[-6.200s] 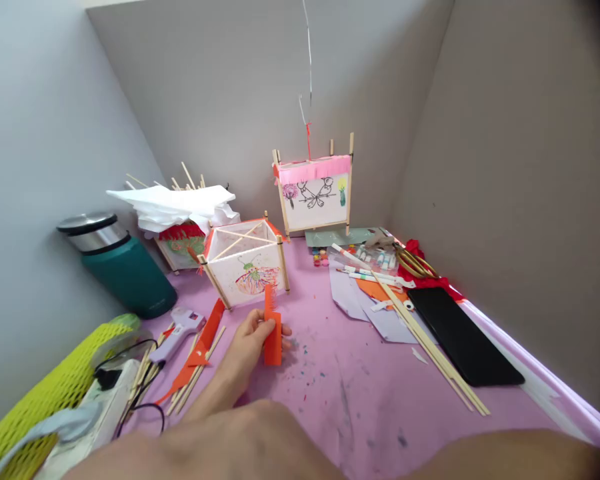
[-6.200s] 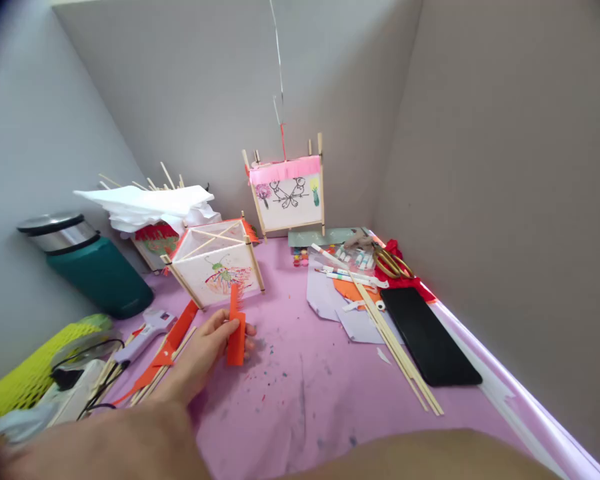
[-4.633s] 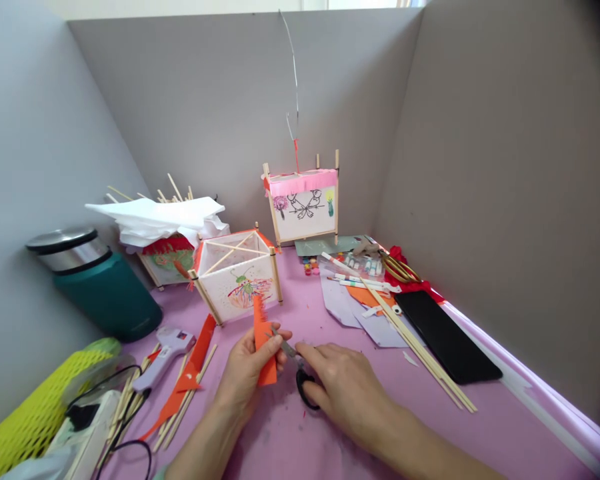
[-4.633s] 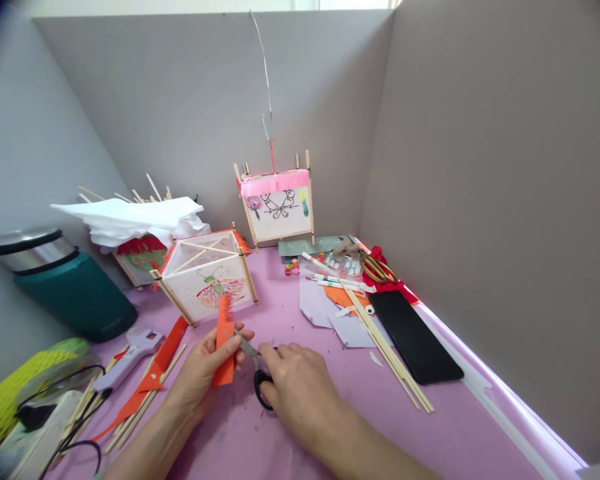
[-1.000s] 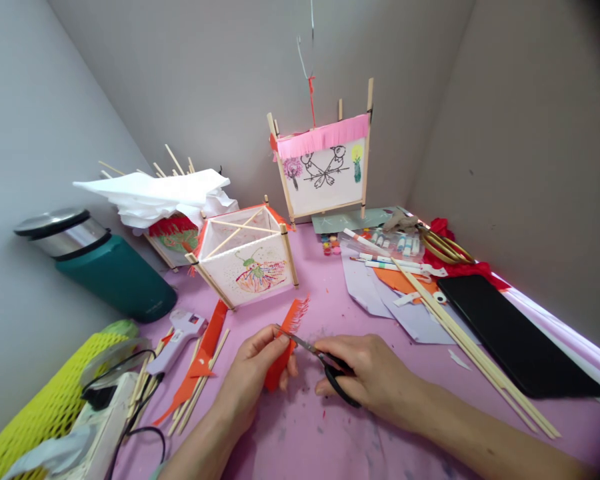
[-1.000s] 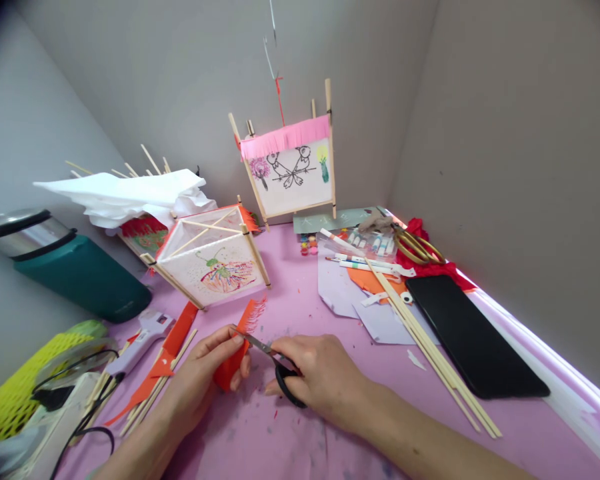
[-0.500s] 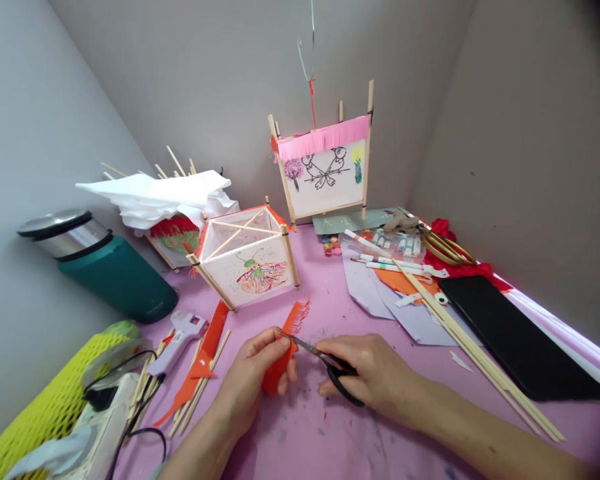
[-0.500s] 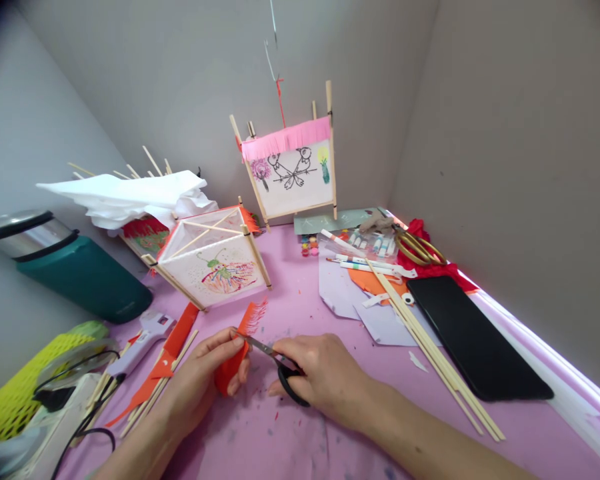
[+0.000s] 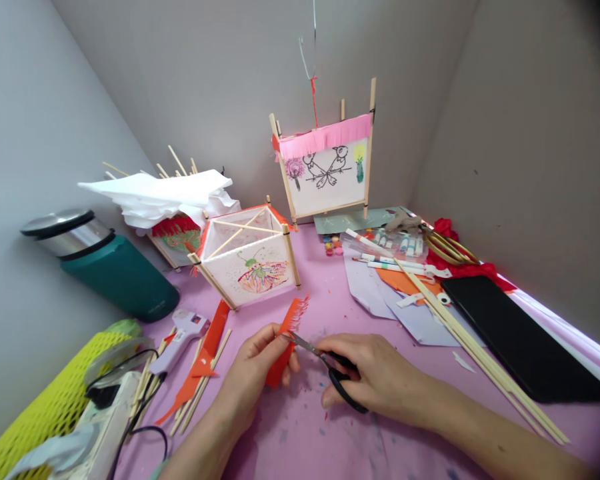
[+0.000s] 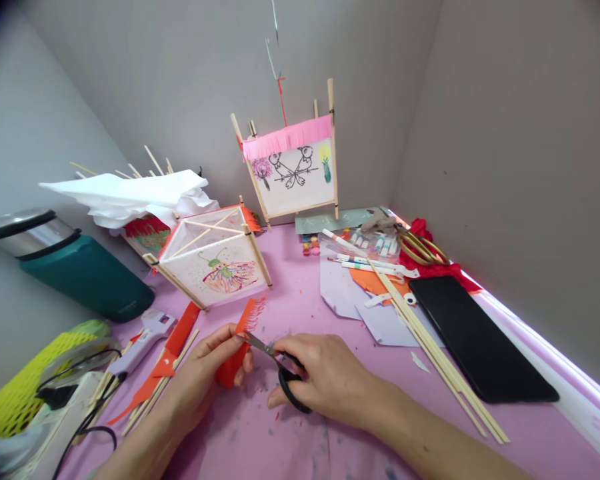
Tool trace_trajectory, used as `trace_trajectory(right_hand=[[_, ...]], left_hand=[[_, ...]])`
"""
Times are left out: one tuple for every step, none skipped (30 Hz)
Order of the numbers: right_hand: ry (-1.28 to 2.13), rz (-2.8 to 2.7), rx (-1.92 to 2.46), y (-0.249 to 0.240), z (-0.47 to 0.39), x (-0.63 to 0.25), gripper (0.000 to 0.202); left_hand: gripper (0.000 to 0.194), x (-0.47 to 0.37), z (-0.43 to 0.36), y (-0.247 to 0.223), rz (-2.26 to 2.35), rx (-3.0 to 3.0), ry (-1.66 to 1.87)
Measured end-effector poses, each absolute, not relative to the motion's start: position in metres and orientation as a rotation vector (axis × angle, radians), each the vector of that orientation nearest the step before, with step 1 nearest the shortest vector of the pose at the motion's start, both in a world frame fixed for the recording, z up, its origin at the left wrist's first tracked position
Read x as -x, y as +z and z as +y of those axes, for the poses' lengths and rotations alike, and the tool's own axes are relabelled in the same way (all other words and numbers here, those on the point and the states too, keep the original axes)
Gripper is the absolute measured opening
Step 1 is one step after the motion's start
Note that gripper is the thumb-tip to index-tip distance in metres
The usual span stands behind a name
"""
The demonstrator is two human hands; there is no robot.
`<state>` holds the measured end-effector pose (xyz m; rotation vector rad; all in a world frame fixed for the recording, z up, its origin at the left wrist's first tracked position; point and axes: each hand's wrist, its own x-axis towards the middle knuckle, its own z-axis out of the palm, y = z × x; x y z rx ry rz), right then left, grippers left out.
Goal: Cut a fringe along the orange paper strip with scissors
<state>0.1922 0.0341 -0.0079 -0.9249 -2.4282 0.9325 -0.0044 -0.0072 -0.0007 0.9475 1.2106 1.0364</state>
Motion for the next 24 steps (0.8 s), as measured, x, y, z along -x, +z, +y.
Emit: trace_trajectory(right_hand=[[0.931, -2.427, 0.927, -0.0077, 0.0339, -0.1923, 0.031], [0.929, -2.426, 0.926, -0.0077, 0.0338, -0.1922, 0.031], [0.928, -2.426, 0.924, -0.008, 0.0336, -0.192, 0.03], [0.926, -2.425, 0.922, -0.0085, 0.0335, -0.1917, 0.03], [0.925, -2.422, 0.919, -0.0091, 0.0334, -0.1912, 0.03], [0.927, -2.416, 0.912, -0.0098, 0.0332, -0.1906, 0.031], [0.929, -2.41, 0.906, -0.0106, 0.033, -0.1899, 0.032], [0.929, -2.403, 0.901, -0.0114, 0.0327, -0.1891, 0.033], [0.927, -2.396, 0.897, -0.0121, 0.0323, -0.1884, 0.034], [0.925, -2.392, 0.893, -0.0128, 0.0318, -0.1877, 0.034], [0.919, -2.39, 0.89, -0.0133, 0.0312, -0.1872, 0.034], [0.912, -2.392, 0.89, -0.0136, 0.0305, -0.1868, 0.034], [0.903, -2.395, 0.891, -0.0138, 0.0299, -0.1865, 0.033], [0.894, -2.401, 0.891, -0.0139, 0.0292, -0.1863, 0.033], [0.883, -2.407, 0.893, -0.0138, 0.0287, -0.1861, 0.032], [0.874, -2.412, 0.896, -0.0137, 0.0283, -0.1859, 0.032], [0.869, -2.415, 0.897, -0.0135, 0.0281, -0.1857, 0.032], [0.867, -2.417, 0.897, -0.0134, 0.028, -0.1853, 0.031], [0.868, -2.417, 0.894, -0.0134, 0.028, -0.185, 0.031], [0.872, -2.419, 0.889, -0.0134, 0.0281, -0.1846, 0.032], [0.877, -2.42, 0.884, -0.0135, 0.0281, -0.1843, 0.032], [0.881, -2.423, 0.88, -0.0137, 0.0281, -0.1842, 0.032], [0.883, -2.424, 0.879, -0.014, 0.0281, -0.1841, 0.032], [0.884, -2.425, 0.881, -0.0144, 0.028, -0.1841, 0.033]], left_hand=[[0.021, 0.0044, -0.0069, -0.0006, 1.219, -0.954, 1.032], [0.021, 0.0044, -0.0066, -0.0006, 1.228, -0.964, 1.025], [0.021, 0.0044, -0.0063, -0.0009, 1.237, -0.975, 1.013], [0.021, 0.0043, -0.0062, -0.0013, 1.244, -0.989, 1.001], [0.022, 0.0041, -0.0061, -0.002, 1.248, -1.003, 0.988], [0.022, 0.0038, -0.0062, -0.0027, 1.249, -1.018, 0.974], [0.022, 0.0035, -0.0065, -0.0035, 1.25, -1.028, 0.959], [0.022, 0.0031, -0.0068, -0.0043, 1.246, -1.034, 0.947], [0.022, 0.0027, -0.0072, -0.005, 1.238, -1.038, 0.938], [0.022, 0.0023, -0.0076, -0.0056, 1.228, -1.04, 0.935], [0.022, 0.0019, -0.0079, -0.0061, 1.214, -1.04, 0.934], [0.022, 0.0016, -0.0081, -0.0064, 1.2, -1.037, 0.936], [0.022, 0.0014, -0.0082, -0.0066, 1.187, -1.032, 0.938], [0.022, 0.0012, -0.0082, -0.0068, 1.175, -1.028, 0.94], [0.022, 0.0011, -0.0081, -0.0069, 1.167, -1.023, 0.943], [0.022, 0.001, -0.008, -0.0069, 1.159, -1.021, 0.943], [0.022, 0.0011, -0.0078, -0.007, 1.154, -1.019, 0.945], [0.021, 0.0012, -0.0076, -0.007, 1.149, -1.017, 0.947], [0.021, 0.0013, -0.0075, -0.007, 1.144, -1.013, 0.948], [0.021, 0.0016, -0.0073, -0.007, 1.139, -1.008, 0.95], [0.021, 0.0019, -0.0073, -0.0069, 1.136, -1.0, 0.95], [0.021, 0.0022, -0.0073, -0.0068, 1.133, -0.991, 0.948], [0.021, 0.0026, -0.0074, -0.0067, 1.133, -0.982, 0.947], [0.021, 0.0028, -0.0076, -0.0065, 1.133, -0.974, 0.946]])
